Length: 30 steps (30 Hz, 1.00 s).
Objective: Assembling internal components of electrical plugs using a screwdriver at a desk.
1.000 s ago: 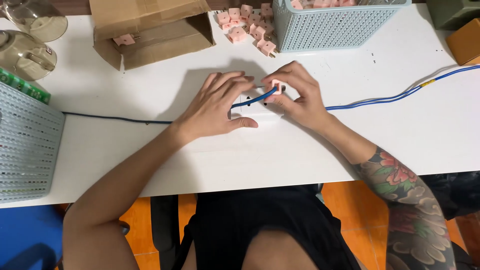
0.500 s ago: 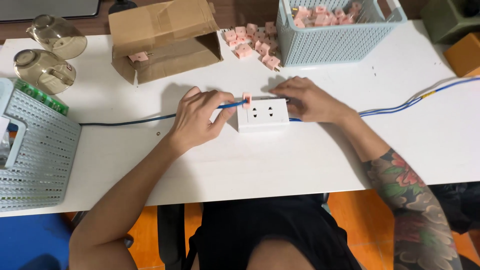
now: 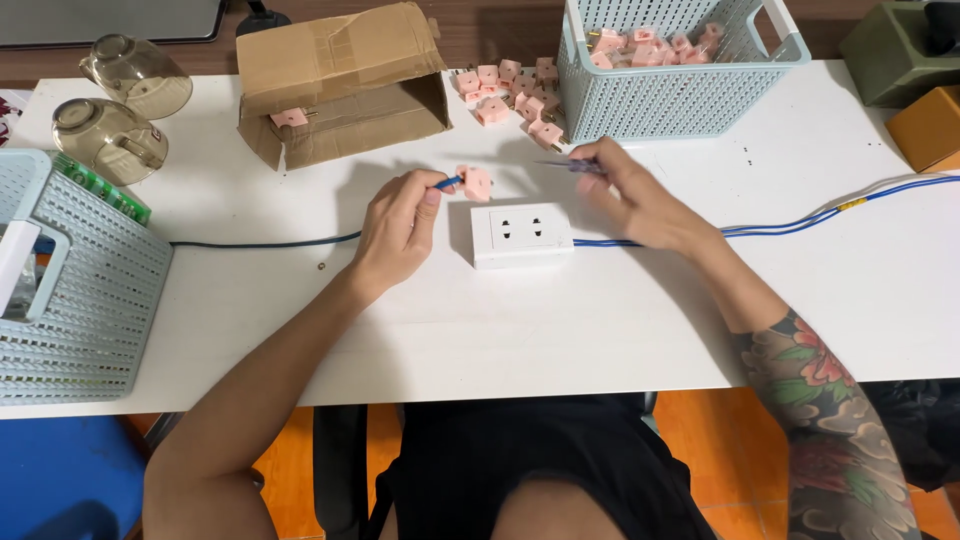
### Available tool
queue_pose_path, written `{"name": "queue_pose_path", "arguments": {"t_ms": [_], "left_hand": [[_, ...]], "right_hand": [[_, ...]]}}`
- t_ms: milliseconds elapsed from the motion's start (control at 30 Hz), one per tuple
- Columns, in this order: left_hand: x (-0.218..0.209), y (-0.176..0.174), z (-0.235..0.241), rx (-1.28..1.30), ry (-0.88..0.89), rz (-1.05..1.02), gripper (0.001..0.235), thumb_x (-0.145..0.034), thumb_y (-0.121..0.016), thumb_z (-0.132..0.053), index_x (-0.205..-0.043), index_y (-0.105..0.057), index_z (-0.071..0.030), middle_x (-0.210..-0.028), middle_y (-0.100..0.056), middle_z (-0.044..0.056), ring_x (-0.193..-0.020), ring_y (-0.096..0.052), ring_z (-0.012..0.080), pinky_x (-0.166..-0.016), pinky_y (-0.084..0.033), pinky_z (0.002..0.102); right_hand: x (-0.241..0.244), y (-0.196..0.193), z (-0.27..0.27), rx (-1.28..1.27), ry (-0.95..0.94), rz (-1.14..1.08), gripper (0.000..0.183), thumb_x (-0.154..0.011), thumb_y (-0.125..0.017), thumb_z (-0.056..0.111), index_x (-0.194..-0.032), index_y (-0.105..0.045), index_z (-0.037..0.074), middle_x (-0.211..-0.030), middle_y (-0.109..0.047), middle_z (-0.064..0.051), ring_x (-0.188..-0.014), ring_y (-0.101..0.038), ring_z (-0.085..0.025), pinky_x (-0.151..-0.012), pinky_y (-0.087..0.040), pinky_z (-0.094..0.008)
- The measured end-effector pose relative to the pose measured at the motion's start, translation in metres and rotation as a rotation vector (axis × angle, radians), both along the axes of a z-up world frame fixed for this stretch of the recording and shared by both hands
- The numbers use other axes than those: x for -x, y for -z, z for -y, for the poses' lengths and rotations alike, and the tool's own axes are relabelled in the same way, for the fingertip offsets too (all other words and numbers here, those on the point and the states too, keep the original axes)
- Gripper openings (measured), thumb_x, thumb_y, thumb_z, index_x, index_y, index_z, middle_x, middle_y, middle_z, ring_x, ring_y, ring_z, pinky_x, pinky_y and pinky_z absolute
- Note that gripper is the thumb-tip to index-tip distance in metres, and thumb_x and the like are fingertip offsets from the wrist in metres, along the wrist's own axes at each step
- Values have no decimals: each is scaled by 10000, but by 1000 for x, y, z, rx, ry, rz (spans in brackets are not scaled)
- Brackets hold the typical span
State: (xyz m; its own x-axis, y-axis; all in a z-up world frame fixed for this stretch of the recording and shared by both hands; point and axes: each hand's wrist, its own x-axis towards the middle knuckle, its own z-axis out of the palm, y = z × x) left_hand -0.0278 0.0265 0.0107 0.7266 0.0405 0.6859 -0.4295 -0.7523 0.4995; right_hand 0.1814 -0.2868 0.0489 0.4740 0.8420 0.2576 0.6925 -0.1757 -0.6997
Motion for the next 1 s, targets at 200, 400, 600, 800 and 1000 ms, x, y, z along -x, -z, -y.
{"name": "queue_pose_path", "arguments": {"t_ms": [200,400,600,800,1000], "left_hand": [[1,0,-3,61,-37,124,313,-1281,-411,-227,-1238,-698,-110,-1026,-751,108,-910,-745,355,-887,-558,432],[-4,5,-2,48,-30,155,316,-1277,-435,-211,-1248,-732,-107,-926,-696,86,-849,-698,312,-865,-548,408],[-7,13,-2,45,7,126,303,-1260,-458,-165,-1267,-757,-118,-795,-616,34,-786,-614,251,-853,-534,390],[-8,14,5,3,40,138,293,-1243,-489,-191,-1270,-776,-136,-766,-609,10,-791,-625,263,-854,-542,394],[-4,19,15,-40,177,72,340,-1257,-446,-218,-1382,-756,-158,-825,-630,-1,-859,-617,220,-891,-515,363]], "right_hand": [[37,-16,-10,141,-162,384,980,-767,-1045,557,-1523,-732,17,-983,-746,-152,-955,-717,-317,-1029,-555,-456],[20,-16,-7,132,-130,517,618,-964,-915,432,-1394,-820,-1,-846,-776,-128,-837,-708,-290,-984,-534,-407],[-12,14,-2,91,-21,677,468,-995,-926,297,-1374,-856,33,-840,-747,-74,-844,-697,-261,-944,-513,-391],[21,13,-17,-109,44,485,444,-1060,-899,332,-1413,-846,69,-862,-739,-69,-845,-693,-258,-885,-535,-373],[71,11,-31,-161,3,-254,345,-1132,-737,195,-1456,-799,93,-777,-645,-8,-758,-573,-122,-803,-518,-294]]}}
